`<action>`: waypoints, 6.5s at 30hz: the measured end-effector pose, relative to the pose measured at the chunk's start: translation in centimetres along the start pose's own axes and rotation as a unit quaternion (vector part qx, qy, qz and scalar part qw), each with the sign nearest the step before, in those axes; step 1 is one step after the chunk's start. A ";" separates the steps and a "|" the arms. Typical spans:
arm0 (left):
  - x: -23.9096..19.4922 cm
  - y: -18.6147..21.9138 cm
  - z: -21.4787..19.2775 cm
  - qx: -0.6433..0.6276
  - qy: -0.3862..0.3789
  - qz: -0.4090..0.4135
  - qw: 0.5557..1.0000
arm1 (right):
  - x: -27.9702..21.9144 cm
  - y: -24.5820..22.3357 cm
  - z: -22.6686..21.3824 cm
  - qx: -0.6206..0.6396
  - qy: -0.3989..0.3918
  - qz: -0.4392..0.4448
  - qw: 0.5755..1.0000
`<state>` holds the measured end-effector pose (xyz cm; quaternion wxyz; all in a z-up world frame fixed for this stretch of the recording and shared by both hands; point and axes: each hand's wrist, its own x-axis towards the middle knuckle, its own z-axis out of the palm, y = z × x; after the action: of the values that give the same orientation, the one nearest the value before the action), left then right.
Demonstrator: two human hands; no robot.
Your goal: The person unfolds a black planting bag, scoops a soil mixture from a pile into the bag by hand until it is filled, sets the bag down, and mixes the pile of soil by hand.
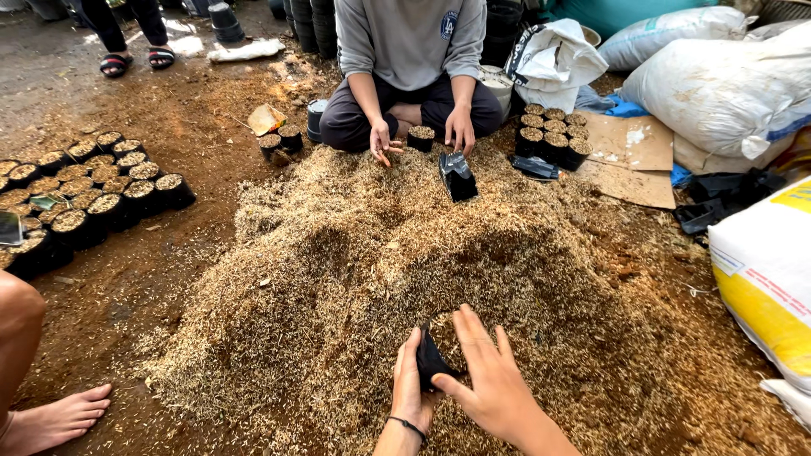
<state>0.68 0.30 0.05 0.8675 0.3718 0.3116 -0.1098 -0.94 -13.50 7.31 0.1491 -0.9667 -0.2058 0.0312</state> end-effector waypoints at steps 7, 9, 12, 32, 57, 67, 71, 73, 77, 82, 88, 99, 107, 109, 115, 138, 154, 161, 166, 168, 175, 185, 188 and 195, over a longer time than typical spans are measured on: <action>0.6 -0.9 -0.5 0.002 -0.063 0.015 0.998 | 0.1 0.0 -0.6 0.008 0.066 -0.030 0.997; 0.2 -1.0 -0.2 -0.025 -0.057 -0.007 0.998 | -0.4 0.1 -0.9 0.019 0.091 -0.034 0.995; -0.9 0.0 0.4 -0.069 -0.049 -0.054 0.995 | -0.7 1.7 -1.5 0.184 0.166 -0.040 0.968; -2.1 -0.2 1.3 0.081 -0.191 -0.047 0.977 | -1.3 2.5 3.7 0.554 0.116 0.003 0.824; -2.0 1.2 0.7 0.072 -0.120 -0.005 0.990 | -0.9 4.9 2.1 0.375 -0.050 0.043 0.925; -2.0 1.0 0.2 0.098 -0.229 -0.079 0.965 | -2.3 4.0 4.5 0.467 0.056 0.137 0.872; -2.8 0.2 0.5 0.090 -0.140 -0.099 0.981 | -2.5 3.5 5.4 0.506 0.103 0.048 0.855; -3.0 0.7 1.1 0.098 -0.125 -0.095 0.983 | -2.2 3.8 5.4 0.490 0.114 0.040 0.863; -3.6 0.7 1.3 0.115 -0.148 -0.129 0.974 | -2.2 3.1 5.9 0.568 0.144 0.047 0.809; -2.7 0.3 1.0 0.087 -0.089 -0.108 0.986 | -2.2 3.1 5.2 0.488 0.131 0.030 0.863; -3.2 -0.3 2.4 0.063 -0.104 -0.095 0.988 | -2.7 1.4 3.3 0.425 0.111 0.048 0.897; -4.1 -1.0 3.6 0.147 -0.165 -0.117 0.968 | -6.6 2.4 -1.8 0.499 0.067 0.143 0.852; -7.9 -4.8 4.7 0.255 -0.191 -0.217 0.923 | -14.3 0.8 -1.2 0.491 0.179 0.223 0.822; -8.5 -5.7 4.9 0.306 -0.242 -0.199 0.899 | -15.7 0.9 -1.1 0.429 0.204 0.244 0.846; -11.9 -7.1 6.8 0.525 -0.340 -0.088 0.776 | -21.4 0.6 0.6 0.554 0.373 0.194 0.719; -6.4 -2.2 -0.8 0.629 -0.183 -0.011 0.756 | -31.0 10.4 20.3 0.243 0.549 0.668 0.439; 7.4 -3.8 -11.2 0.676 -0.142 -0.049 0.722 | -26.5 17.0 30.1 0.198 0.559 0.712 0.377; 6.2 -5.0 -10.6 0.694 -0.140 -0.045 0.705 | -27.3 13.8 25.6 0.203 0.377 0.806 0.409; 7.7 -6.1 -12.5 0.667 -0.204 -0.006 0.716 | -29.9 7.9 22.1 0.362 0.456 0.687 0.435; 9.0 -6.5 -13.8 0.662 -0.197 0.003 0.723 | -29.7 8.8 19.8 0.413 0.493 0.585 0.494; 9.5 -8.9 -17.1 0.657 -0.202 -0.006 0.727 | -26.3 29.8 12.3 0.292 0.509 0.665 0.462; 9.5 -10.8 -9.2 0.717 -0.230 -0.005 0.658 | -31.4 39.1 25.4 0.077 0.461 0.844 0.263; 10.5 -12.0 -8.8 0.735 -0.244 -0.009 0.633 | -31.7 40.5 26.0 0.116 0.418 0.875 0.217; 11.8 -13.9 -10.9 0.783 -0.290 -0.033 0.549 | -20.5 37.0 23.9 0.059 0.506 0.792 0.336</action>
<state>-0.94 -1.14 -21.04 0.2724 0.8412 -0.1540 -0.4411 -8.21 -47.50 -26.68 0.1869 -0.4946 0.7742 -0.3479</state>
